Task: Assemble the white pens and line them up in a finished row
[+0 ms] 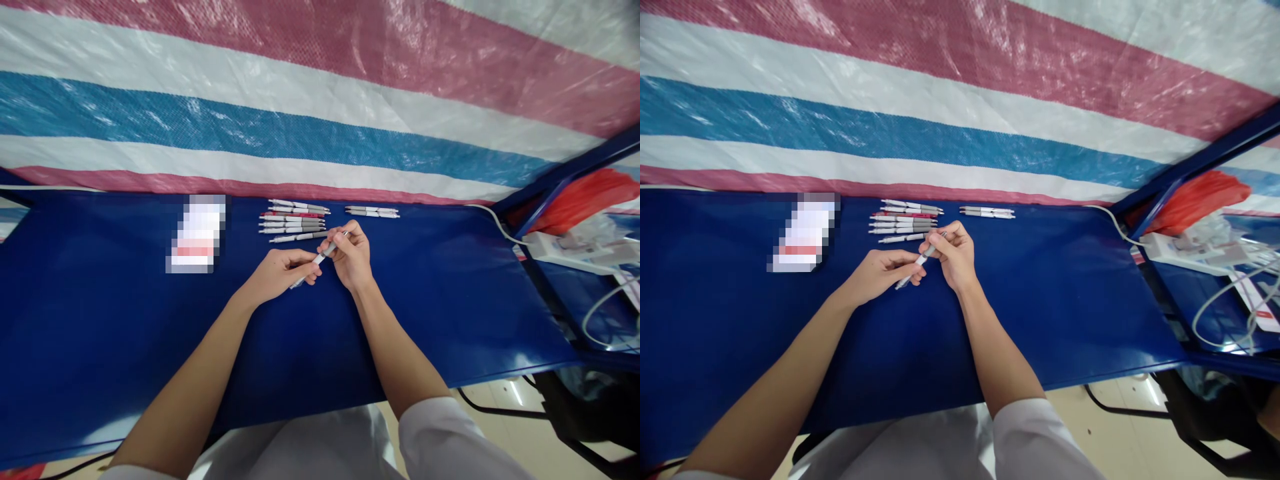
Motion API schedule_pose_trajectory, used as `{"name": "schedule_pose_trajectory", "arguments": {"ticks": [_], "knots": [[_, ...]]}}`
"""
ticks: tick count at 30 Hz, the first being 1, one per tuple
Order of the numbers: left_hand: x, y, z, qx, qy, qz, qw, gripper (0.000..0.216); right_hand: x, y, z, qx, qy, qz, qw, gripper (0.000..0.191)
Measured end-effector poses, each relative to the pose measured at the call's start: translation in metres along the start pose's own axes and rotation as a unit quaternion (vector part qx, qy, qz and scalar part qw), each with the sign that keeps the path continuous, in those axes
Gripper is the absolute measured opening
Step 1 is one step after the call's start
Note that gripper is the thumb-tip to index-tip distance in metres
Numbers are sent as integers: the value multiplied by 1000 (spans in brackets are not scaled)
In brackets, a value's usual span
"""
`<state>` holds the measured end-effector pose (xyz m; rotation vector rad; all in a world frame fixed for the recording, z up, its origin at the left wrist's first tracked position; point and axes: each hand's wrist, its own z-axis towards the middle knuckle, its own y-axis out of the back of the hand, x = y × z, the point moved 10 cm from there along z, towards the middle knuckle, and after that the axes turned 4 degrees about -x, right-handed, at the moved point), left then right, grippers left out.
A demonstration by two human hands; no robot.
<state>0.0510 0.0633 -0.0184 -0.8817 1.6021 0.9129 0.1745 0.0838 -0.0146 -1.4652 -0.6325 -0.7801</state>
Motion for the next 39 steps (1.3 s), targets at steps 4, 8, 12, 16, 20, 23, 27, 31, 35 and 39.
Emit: {"name": "schedule_pose_trajectory", "arguments": {"ticks": [4, 8, 12, 16, 20, 23, 27, 31, 35, 39], "knots": [[1, -2, -1, 23, -2, -44, 999, 21, -3, 2, 0, 3, -26, -2, 1000, 27], [1, -3, -2, 37, 8, -64, 997, 22, -6, 3, -1, 1, -46, -10, 999, 23], [0, -2, -3, 31, 20, -65, 997, 20, -5, 4, -1, -4, -40, -10, 999, 23], [0, -2, -3, 26, 23, -65, 997, 20, -5, 4, 0, -1, -30, -1, 1000, 28], [1, 1, -1, 5, 9, -26, 1000, 19, -4, 4, 1, -15, -23, -8, 1000, 36], [2, 4, 1, -13, -5, 9, 1000, 20, -3, 6, 2, -38, -11, -24, 999, 39], [5, 2, 1, 2, 6, -14, 1000, 21, -1, 4, 2, -31, -4, -28, 999, 29], [7, 1, 0, 10, 22, -60, 998, 23, -3, 3, 1, -12, -29, -17, 999, 27], [6, 1, -2, 20, 35, -85, 996, 28, -6, 3, -1, -1, -55, -17, 998, 23], [5, 1, -2, 17, 37, -75, 996, 30, -5, 3, -1, -7, -51, -26, 998, 21]]}}
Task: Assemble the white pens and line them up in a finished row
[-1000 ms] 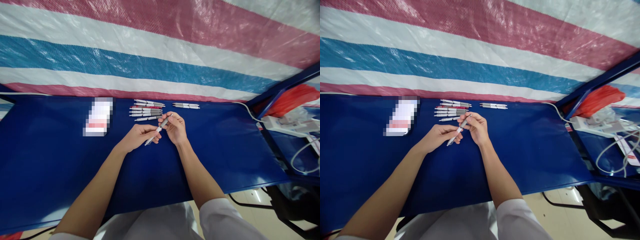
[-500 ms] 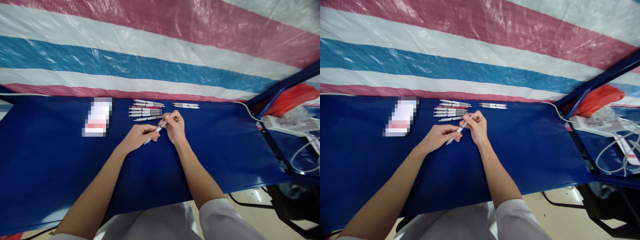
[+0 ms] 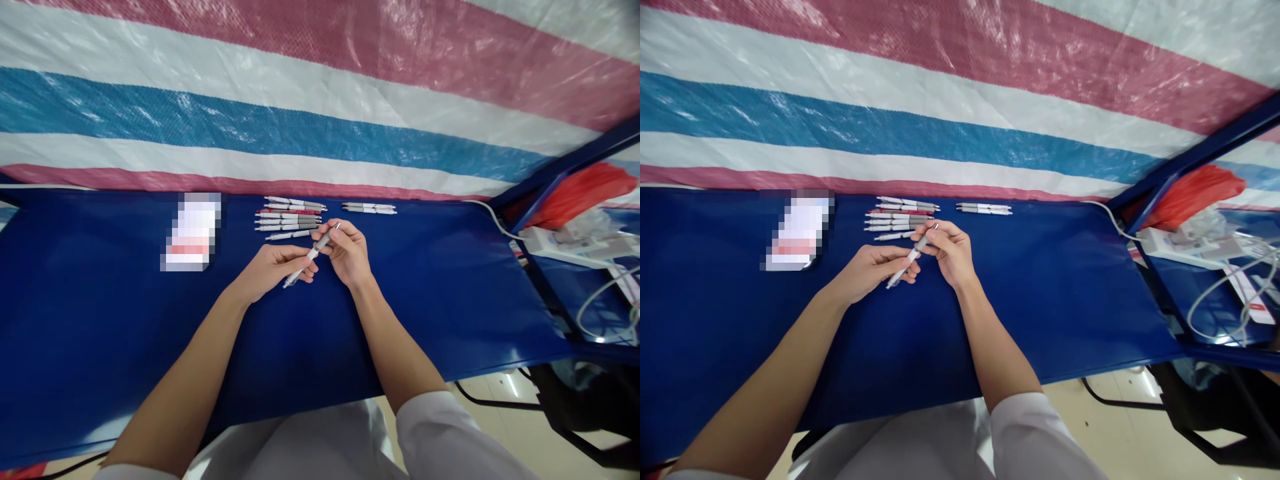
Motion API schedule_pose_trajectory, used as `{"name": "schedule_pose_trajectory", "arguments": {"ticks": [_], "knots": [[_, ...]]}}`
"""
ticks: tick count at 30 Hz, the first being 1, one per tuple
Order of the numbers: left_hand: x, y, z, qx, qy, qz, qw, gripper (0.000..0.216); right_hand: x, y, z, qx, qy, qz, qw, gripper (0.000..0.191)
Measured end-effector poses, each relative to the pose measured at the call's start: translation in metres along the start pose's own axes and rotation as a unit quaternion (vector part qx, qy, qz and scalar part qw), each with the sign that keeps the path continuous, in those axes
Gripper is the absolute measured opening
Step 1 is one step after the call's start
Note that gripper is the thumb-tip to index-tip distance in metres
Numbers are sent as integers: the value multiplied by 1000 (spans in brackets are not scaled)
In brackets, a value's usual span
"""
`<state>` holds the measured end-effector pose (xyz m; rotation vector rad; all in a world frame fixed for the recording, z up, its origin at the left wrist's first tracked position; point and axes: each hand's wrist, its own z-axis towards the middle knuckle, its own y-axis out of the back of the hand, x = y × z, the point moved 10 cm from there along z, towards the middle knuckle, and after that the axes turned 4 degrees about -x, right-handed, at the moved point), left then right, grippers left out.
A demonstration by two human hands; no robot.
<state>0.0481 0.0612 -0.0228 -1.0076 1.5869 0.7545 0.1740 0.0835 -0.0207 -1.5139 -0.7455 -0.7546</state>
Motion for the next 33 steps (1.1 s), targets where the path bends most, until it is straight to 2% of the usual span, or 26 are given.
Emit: {"name": "schedule_pose_trajectory", "arguments": {"ticks": [7, 13, 16, 23, 29, 33], "knots": [[-7, 6, 3, -47, -45, 90, 994, 29, 0, 1, 3, -23, 10, 5, 1000, 21], [-12, 12, 4, -95, -73, 168, 978, 25, 2, 7, 4, -67, 26, -19, 997, 35], [-9, 11, 5, -83, -62, 147, 984, 27, 3, 6, 3, -55, 27, -20, 998, 30], [1, 3, 3, -14, -6, 34, 999, 34, 1, -1, 0, -6, 6, -12, 1000, 18], [0, -1, 1, 8, 0, 25, 1000, 30, 1, -6, -1, 24, 4, 15, 1000, 18], [0, -3, 1, 13, 7, 26, 1000, 33, 3, -6, -1, 23, 7, 30, 999, 27]]}}
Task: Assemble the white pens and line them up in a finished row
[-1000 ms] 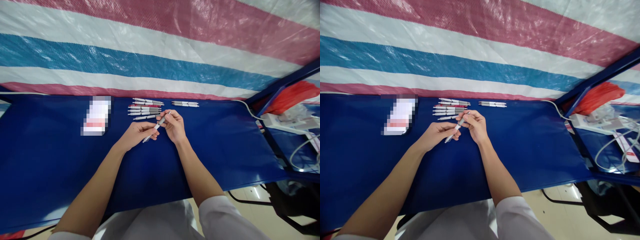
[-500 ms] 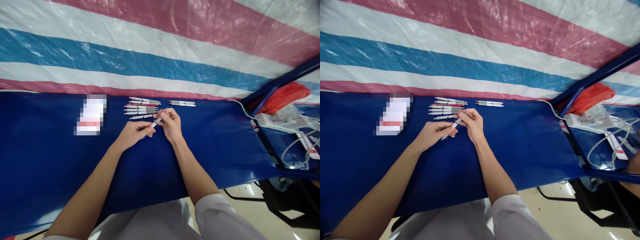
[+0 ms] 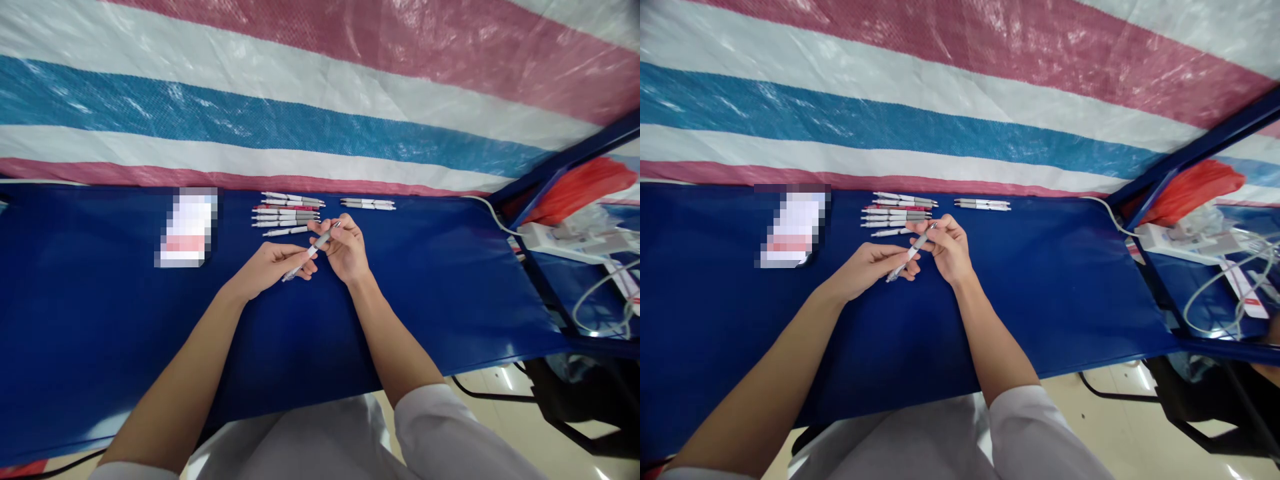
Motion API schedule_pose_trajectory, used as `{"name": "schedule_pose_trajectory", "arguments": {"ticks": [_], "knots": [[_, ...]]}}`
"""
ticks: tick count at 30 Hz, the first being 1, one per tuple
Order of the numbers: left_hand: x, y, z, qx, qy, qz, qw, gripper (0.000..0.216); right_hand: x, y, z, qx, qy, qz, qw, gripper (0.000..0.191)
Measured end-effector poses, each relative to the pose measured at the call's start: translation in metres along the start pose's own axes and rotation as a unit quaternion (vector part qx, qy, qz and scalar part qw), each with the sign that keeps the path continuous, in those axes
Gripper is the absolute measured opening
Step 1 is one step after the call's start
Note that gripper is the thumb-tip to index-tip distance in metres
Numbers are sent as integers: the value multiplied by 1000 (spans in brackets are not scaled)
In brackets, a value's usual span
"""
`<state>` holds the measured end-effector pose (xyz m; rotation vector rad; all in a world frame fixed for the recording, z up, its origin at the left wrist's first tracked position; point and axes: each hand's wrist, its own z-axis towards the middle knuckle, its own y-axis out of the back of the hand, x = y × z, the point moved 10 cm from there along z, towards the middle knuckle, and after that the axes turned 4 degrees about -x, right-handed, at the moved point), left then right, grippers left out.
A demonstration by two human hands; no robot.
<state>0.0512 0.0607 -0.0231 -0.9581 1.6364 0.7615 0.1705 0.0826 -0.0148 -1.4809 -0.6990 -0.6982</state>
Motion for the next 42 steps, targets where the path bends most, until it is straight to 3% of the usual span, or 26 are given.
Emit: {"name": "schedule_pose_trajectory", "arguments": {"ticks": [7, 20, 28, 36, 42], "knots": [[-2, 1, 0, -14, -19, 28, 999, 36, 0, 1, 0, -5, 5, -5, 1000, 30], [-15, 13, 1, -114, -96, 132, 980, 26, 0, 13, 5, -66, 14, 1, 998, 35], [-15, 11, 2, -83, -92, 81, 989, 29, 1, 10, 4, -36, 5, 4, 999, 24], [-10, -7, -1, 13, -48, 51, 997, 27, 1, 4, 1, 3, 10, 16, 1000, 17], [-12, -2, 0, -15, -62, 70, 996, 21, -1, 8, 3, -12, 10, 1, 1000, 22]]}}
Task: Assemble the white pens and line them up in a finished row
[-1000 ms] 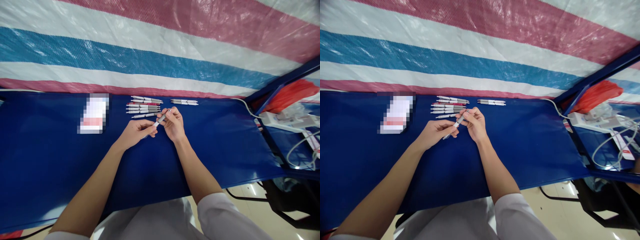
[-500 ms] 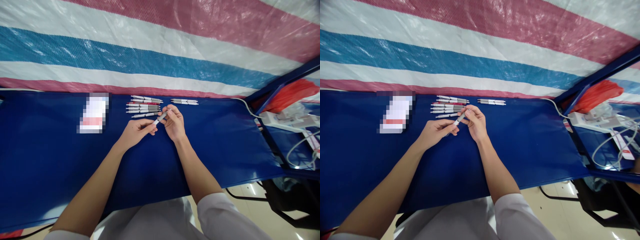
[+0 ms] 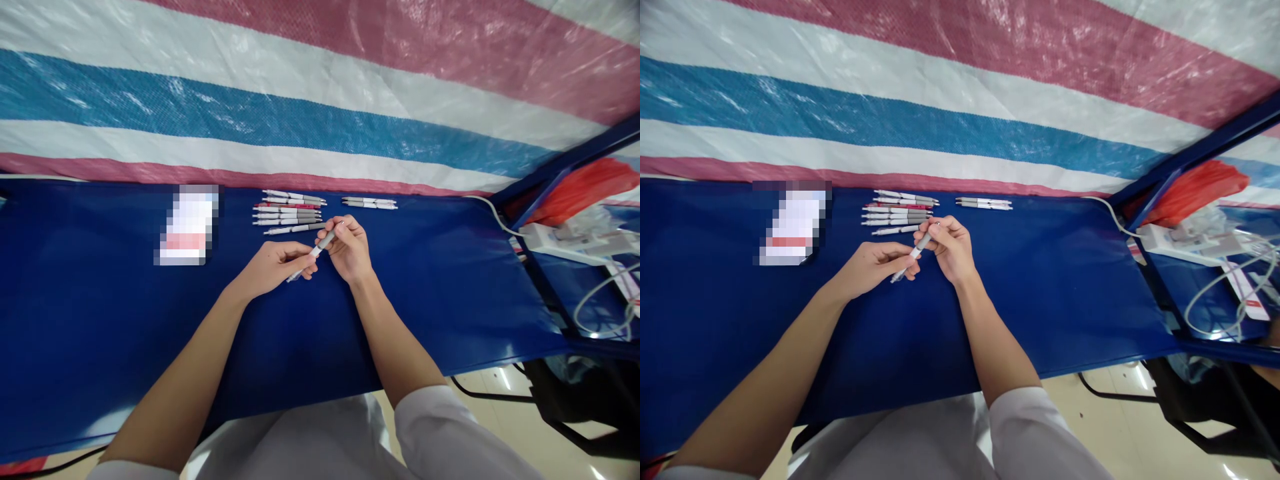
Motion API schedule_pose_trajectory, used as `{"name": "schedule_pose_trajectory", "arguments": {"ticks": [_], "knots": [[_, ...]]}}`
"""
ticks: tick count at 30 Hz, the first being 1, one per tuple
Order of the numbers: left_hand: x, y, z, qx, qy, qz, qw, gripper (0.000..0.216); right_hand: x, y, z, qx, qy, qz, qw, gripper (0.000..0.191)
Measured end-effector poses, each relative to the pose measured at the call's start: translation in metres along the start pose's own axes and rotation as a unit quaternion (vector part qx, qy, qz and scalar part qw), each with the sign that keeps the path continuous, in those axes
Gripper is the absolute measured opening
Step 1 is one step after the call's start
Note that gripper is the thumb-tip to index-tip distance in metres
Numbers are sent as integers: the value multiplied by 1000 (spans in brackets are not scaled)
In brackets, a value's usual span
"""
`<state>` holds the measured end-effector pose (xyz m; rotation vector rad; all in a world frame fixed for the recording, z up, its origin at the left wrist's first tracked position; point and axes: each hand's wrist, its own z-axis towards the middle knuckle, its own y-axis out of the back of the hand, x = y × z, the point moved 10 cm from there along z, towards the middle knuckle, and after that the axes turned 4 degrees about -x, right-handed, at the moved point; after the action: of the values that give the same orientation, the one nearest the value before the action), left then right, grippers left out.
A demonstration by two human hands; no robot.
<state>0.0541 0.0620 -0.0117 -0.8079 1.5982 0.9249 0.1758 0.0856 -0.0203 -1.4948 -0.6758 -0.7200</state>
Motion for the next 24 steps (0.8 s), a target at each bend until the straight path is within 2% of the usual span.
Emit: {"name": "schedule_pose_trajectory", "arguments": {"ticks": [6, 10, 13, 19, 24], "knots": [[-2, 9, 2, -72, -29, 80, 994, 19, 3, 1, 1, -25, 16, -4, 1000, 34], [-3, 11, 2, -85, -38, 87, 992, 19, 3, 4, 2, -47, 20, -10, 999, 39], [-2, 10, 3, -67, -31, 53, 996, 20, 3, 6, 3, -46, 17, -17, 999, 34], [2, -2, 0, 19, 8, -41, 999, 27, 3, 1, 1, -4, 8, -7, 1000, 22], [-1, -6, -2, 42, 16, -60, 997, 28, 2, 0, -2, 6, -1, -12, 1000, 21]]}}
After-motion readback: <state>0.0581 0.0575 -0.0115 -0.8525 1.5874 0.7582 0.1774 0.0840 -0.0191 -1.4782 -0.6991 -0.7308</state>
